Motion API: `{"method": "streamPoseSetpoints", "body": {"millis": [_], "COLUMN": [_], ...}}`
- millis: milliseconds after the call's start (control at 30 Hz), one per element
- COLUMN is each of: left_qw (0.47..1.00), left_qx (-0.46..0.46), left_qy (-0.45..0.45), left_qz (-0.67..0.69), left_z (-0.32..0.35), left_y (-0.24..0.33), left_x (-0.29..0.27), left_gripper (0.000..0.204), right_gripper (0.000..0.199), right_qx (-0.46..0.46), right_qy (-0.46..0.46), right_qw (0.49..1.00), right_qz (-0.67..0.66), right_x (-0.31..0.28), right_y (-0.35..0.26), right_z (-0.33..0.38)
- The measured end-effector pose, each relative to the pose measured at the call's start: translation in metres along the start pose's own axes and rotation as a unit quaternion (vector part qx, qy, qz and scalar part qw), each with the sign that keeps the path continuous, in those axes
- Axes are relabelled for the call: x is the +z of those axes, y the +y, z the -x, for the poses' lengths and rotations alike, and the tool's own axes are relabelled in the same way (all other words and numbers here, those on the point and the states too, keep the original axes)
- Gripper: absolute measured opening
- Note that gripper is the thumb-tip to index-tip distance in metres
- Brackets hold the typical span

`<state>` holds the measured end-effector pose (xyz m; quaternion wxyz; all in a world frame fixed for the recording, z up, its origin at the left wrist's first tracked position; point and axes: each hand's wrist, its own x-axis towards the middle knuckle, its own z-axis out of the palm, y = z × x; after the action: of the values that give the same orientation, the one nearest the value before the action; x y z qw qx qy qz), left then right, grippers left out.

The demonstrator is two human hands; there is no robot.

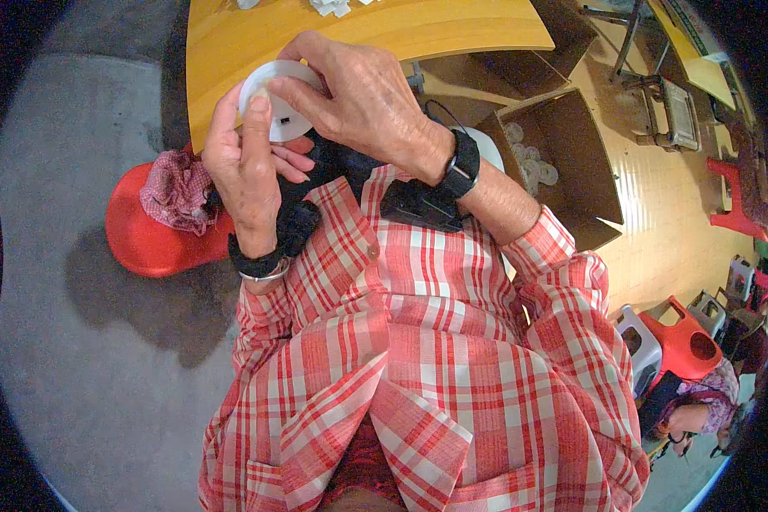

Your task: Assembling small white plastic housings by inserting internal components manually.

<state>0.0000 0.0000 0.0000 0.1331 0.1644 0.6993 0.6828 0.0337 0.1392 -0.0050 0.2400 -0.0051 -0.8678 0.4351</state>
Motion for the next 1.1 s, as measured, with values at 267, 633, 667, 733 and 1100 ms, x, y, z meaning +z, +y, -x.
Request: {"method": "streamPoseSetpoints", "body": {"millis": [267, 633, 667, 733, 1100], "left_qw": [0.999, 0.997, 0.996, 0.997, 0.999], "left_qx": [-0.025, -0.019, -0.024, -0.020, -0.012], "left_qy": [-0.022, -0.034, -0.031, -0.028, -0.027], "left_qz": [0.020, 0.068, 0.079, 0.062, 0.033], "left_z": [-0.007, -0.007, -0.005, -0.005, -0.011], "left_y": [-0.007, -0.008, -0.007, -0.005, -0.010], "left_x": [0.000, 0.000, -0.001, 0.000, 0.004], "left_gripper": [0.034, 0.037, 0.038, 0.038, 0.041], "right_gripper": [0.029, 0.025, 0.024, 0.025, 0.024], "right_qx": [0.016, -0.025, -0.013, 0.000, 0.022], "right_qy": [-0.025, -0.015, -0.036, -0.055, -0.051], "right_qw": [0.999, 0.980, 0.986, 0.991, 0.977], "right_qz": [-0.041, -0.199, -0.163, -0.124, -0.206], "right_x": [0.002, 0.000, -0.003, -0.006, -0.002], "right_y": [0.019, 0.026, 0.021, 0.020, 0.033], "right_z": [-0.005, 0.010, 0.011, 0.012, 0.011]}}
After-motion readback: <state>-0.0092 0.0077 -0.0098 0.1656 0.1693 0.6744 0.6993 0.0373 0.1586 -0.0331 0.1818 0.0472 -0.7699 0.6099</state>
